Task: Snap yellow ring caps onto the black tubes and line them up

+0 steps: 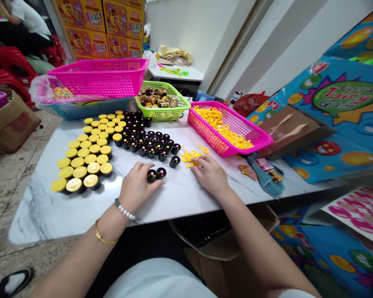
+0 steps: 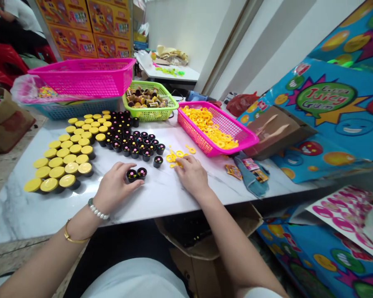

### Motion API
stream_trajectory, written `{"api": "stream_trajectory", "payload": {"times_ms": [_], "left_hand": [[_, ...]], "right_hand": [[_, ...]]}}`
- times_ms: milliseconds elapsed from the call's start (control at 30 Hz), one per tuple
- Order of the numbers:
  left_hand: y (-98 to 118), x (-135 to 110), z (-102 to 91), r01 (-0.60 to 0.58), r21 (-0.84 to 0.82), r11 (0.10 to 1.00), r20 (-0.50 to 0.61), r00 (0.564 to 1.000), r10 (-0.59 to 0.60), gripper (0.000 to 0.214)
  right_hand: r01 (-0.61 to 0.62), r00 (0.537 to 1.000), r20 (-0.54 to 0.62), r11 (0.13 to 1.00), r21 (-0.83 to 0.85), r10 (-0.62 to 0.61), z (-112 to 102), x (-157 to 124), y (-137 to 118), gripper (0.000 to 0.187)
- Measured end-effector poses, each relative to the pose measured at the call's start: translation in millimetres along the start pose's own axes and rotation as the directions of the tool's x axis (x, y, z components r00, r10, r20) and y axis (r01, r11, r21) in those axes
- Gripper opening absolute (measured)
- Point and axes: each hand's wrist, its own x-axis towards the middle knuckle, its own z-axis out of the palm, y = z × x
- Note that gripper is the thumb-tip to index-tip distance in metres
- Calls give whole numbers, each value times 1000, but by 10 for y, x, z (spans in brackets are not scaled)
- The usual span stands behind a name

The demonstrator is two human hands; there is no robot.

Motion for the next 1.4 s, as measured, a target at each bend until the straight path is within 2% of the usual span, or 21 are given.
{"api": "stream_trajectory", "payload": {"times_ms": [100, 200, 300, 367, 500, 600, 700, 833, 933, 1000, 1100, 1133, 1200, 1300, 1400], "left_hand": [[17, 46, 38, -85, -20, 996, 7, 996, 86, 46], [13, 79, 40, -136, -42, 990, 61, 988, 139, 28], [-10, 43, -33, -150, -48, 988, 125, 980, 155, 22], [-36, -36, -106, -128, -33, 991, 147, 980, 131, 21], [-127, -285, -227, -90, 8, 996, 75, 993, 89, 19], [-205, -443, -266, -110, -31, 993, -13, 994, 110, 27], [-237, -507, -268, -124, -102, 987, -49, 992, 120, 43], [-220, -501, -249, -109, -167, 980, -46, 994, 102, 28], [-207, -485, -240, -70, -184, 980, -28, 997, 66, 20], [-203, -482, -238, -41, -187, 982, -13, 999, 39, 19], [-202, -486, -240, -22, -185, 982, 3, 1000, 23, 19], [-204, -487, -241, -27, -183, 983, 4, 1000, 28, 20], [-215, -482, -238, -44, -177, 983, 0, 999, 45, 22], [-230, -470, -234, -54, -162, 985, 2, 998, 55, 22], [-232, -464, -233, -48, -149, 988, 10, 999, 50, 21]], "right_hand": [[90, 992, 97, 994, -66, -83, -12, -78, 59, 13], [112, 974, 198, 993, 22, -114, -70, -111, -4, 10], [104, 926, 356, 991, 81, -126, -145, -73, -79, 14], [98, 902, 414, 992, 77, -121, -184, -51, -111, 6], [76, 912, 394, 991, 114, -115, -251, -69, -108, 7], [77, 882, 449, 983, 167, -145, -311, -96, -69, 19], [81, 873, 476, 994, 68, -103, -363, -112, -64, 19], [19, 891, 454, 1000, -15, -10, -381, -135, -157, 9], [-75, 899, 439, 986, 148, 2, -309, -167, -291, 17], [-235, 859, 511, 904, 358, 20, -220, -197, -420, 22], [-541, 740, 673, 607, 582, 14, -86, -236, -652, 31], [-596, 724, 690, 512, 619, 10, -51, -240, -729, 34], [-611, 750, 662, 387, 691, 2, 5, -225, -865, 34], [-593, 772, 634, 321, 739, -33, 70, -165, -1026, 28], [-602, 762, 647, 332, 726, -33, 133, -113, -1147, 26]]}}
